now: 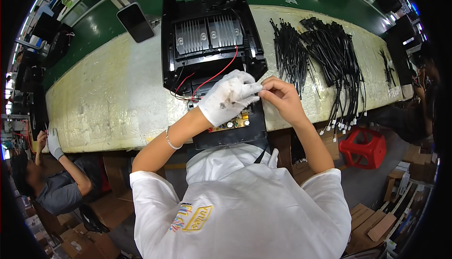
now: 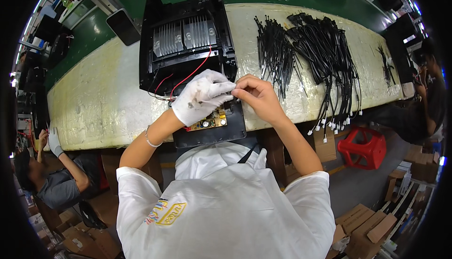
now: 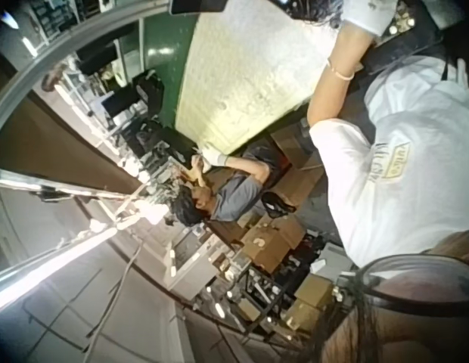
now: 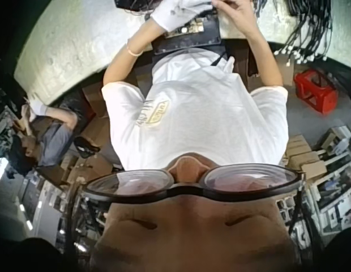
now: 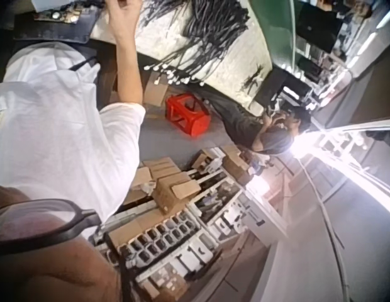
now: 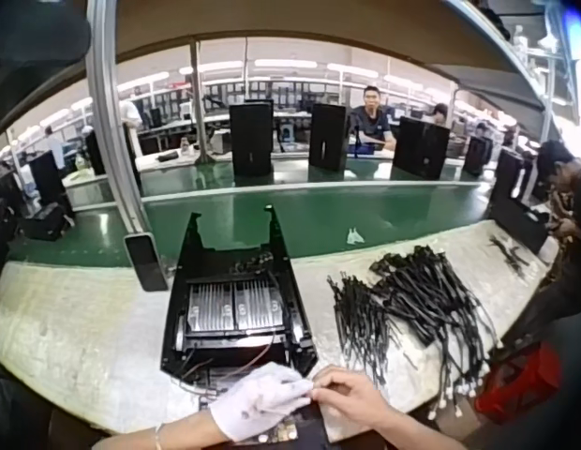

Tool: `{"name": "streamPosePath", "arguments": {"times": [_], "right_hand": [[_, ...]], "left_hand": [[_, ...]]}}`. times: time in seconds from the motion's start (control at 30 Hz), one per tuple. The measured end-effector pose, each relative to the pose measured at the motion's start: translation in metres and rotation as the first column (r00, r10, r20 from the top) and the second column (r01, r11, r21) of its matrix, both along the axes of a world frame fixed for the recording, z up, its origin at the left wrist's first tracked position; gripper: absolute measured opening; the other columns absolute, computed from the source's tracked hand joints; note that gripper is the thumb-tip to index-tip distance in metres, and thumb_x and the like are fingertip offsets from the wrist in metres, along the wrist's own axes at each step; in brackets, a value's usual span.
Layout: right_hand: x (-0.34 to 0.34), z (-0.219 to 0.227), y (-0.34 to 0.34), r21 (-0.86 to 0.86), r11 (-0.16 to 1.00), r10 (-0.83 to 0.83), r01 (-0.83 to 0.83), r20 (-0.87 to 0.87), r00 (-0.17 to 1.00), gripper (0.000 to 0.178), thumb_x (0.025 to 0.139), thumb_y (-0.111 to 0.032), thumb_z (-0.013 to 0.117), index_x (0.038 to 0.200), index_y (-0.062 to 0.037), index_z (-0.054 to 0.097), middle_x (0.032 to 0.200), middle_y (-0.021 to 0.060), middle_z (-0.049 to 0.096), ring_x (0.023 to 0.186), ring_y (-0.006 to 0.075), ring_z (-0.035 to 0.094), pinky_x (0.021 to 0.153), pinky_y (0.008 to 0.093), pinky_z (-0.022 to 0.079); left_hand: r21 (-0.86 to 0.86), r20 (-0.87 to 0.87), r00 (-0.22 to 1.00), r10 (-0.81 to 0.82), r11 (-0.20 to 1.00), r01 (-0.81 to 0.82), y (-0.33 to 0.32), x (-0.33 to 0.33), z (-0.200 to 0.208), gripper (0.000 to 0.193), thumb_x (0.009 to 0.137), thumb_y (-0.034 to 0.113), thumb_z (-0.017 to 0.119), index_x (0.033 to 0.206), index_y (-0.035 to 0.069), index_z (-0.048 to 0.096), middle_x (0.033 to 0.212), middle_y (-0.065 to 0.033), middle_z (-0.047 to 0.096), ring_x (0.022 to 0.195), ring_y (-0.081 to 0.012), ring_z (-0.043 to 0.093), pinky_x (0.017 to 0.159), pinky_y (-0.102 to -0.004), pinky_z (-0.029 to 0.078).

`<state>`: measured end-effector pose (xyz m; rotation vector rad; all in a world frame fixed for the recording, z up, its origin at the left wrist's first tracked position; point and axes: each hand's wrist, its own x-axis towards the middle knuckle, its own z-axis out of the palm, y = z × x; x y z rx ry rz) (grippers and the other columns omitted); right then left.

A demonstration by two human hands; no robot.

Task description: Assemble electronic circuit boards into plastic enclosures by manually connecting internal wiring harnesses.

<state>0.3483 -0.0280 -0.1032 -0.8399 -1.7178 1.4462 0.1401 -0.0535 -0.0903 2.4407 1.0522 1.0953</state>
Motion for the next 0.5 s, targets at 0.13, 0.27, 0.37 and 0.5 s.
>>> {"name": "streamPosePath", "arguments": {"times": [0.13,0.27,0.37,0.5], "right_hand": [[0.003,-0.002,0.004,-0.075,0.997,-0.007,-0.001,-0.099,0.995,0.003,0.086,0.003,0.064,0.089,0.0032,0.065,0.093,0.0057,0.059,0.083,0.0114,0.054,0.074,0.0222,0.043],[0.009,0.004,-0.004,0.296,0.948,-0.174,0.118,0.172,0.970,0.002,0.086,0.001,0.066,0.085,0.0030,0.066,0.089,0.0055,0.059,0.078,0.0117,0.054,0.071,0.0233,0.043],[0.014,0.002,-0.008,0.307,0.931,-0.258,0.196,0.179,0.949,0.003,0.085,0.000,0.067,0.084,0.0028,0.066,0.086,0.0066,0.060,0.075,0.0124,0.054,0.069,0.0243,0.044],[0.017,0.005,-0.001,0.364,0.922,-0.237,0.135,0.254,0.938,0.004,0.085,-0.001,0.067,0.084,0.0030,0.065,0.083,0.0067,0.061,0.073,0.0126,0.055,0.068,0.0246,0.044]], "left_hand": [[0.032,0.056,0.997,-0.053,0.998,0.051,0.010,0.001,-0.001,0.028,0.072,0.004,0.073,0.098,0.011,0.065,0.089,-0.0059,0.062,0.082,-0.0259,0.059,0.070,-0.0352,0.050],[0.050,-0.070,0.996,-0.053,0.997,0.056,0.013,-0.002,0.005,0.020,0.072,0.003,0.069,0.091,0.008,0.062,0.088,-0.0074,0.061,0.083,-0.0280,0.059,0.071,-0.0362,0.050],[0.011,-0.064,0.998,-0.015,1.000,0.016,0.008,-0.004,0.003,0.016,0.075,0.004,0.068,0.089,0.006,0.062,0.089,-0.0087,0.060,0.085,-0.0288,0.059,0.074,-0.0365,0.051],[-0.227,0.225,0.924,0.310,0.939,-0.260,-0.003,0.002,-0.005,0.040,0.072,0.015,0.081,0.098,0.001,0.054,0.093,-0.0115,0.060,0.085,-0.0252,0.062,0.075,-0.0352,0.052]]}}
